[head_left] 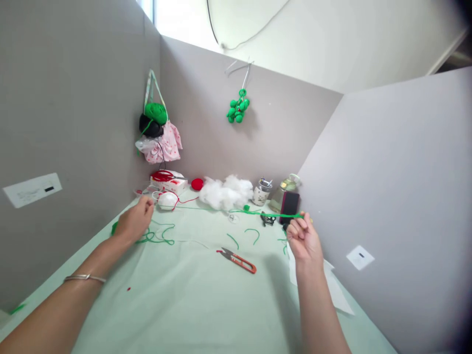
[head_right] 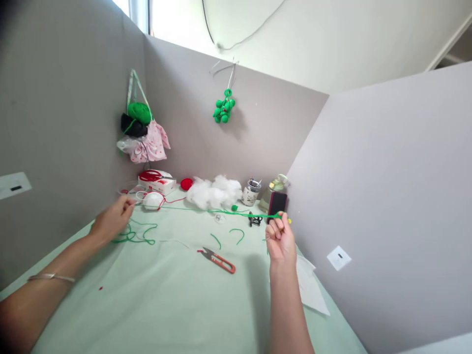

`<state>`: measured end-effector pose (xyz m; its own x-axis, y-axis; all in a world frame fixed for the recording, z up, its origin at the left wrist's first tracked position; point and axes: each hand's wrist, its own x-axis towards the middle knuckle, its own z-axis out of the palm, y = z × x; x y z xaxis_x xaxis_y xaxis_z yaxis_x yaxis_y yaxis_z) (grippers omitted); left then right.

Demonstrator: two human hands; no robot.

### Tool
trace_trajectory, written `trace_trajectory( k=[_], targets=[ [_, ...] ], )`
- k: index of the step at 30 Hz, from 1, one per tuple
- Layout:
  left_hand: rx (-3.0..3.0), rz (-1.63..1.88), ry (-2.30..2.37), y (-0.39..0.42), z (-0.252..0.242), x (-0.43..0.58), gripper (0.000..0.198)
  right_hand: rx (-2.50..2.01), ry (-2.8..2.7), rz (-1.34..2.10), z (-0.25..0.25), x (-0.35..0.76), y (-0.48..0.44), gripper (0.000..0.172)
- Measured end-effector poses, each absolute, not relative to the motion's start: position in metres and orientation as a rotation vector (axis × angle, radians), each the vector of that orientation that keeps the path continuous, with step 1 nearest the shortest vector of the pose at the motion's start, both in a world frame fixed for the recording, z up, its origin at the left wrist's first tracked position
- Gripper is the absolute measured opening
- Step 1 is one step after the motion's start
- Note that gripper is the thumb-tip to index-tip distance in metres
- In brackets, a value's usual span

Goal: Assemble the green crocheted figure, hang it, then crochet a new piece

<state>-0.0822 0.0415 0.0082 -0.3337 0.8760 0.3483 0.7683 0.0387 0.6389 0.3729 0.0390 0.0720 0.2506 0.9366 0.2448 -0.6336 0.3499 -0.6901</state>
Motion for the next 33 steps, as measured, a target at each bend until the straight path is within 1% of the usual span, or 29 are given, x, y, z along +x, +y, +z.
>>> trace_trajectory(
  k=[3,8,13,17,21,22,25,26,27,28,31,32,33],
  targets=[
    [1.665,1.187,2.271,0.031,0.013,-0.105,0.007,-0.535,-0.728,1.066,0.071,0.381,0.032,0.026],
    [1.65,1.128,2.297,0.027,0.014,-0.116,0.008,-0.667,-0.812,0.968,0.061,0.378,0.031,0.034],
    [1.772,1.085,2.149,0.026,0.019,-0.099,0.009,-0.843,-0.927,0.914,0.051,0.352,0.033,0.04],
    [1.905,1.077,1.779,0.027,0.026,-0.049,0.03,-0.876,-1.006,0.976,0.052,0.33,0.028,0.04],
    [1.936,0.934,1.355,0.033,0.018,0.017,0.037,-0.831,-1.019,1.02,0.056,0.322,0.023,0.042],
    [1.93,0.896,1.276,0.035,0.014,0.031,0.042,-0.816,-1.011,1.02,0.057,0.323,0.023,0.042],
    [1.895,0.776,1.094,0.04,-0.001,0.065,0.065,-0.776,-0.988,1.006,0.061,0.327,0.021,0.042],
    [1.886,0.747,1.05,0.041,-0.004,0.072,0.07,-0.767,-0.985,1.0,0.062,0.328,0.021,0.043],
    [1.878,0.724,1.015,0.042,-0.007,0.077,0.07,-0.761,-0.983,0.994,0.063,0.329,0.02,0.043],
    [1.872,0.709,0.991,0.042,-0.009,0.079,0.065,-0.76,-0.982,0.985,0.064,0.33,0.02,0.043],
    [1.868,0.721,0.993,0.042,-0.006,0.07,0.031,-0.787,-0.982,0.95,0.062,0.333,0.022,0.042],
    [1.867,0.747,1.021,0.041,-0.003,0.062,0.03,-0.803,-0.981,0.932,0.06,0.333,0.023,0.042],
    [1.866,0.779,1.058,0.039,0.001,0.051,0.033,-0.823,-0.979,0.913,0.058,0.334,0.025,0.041]
  ],
)
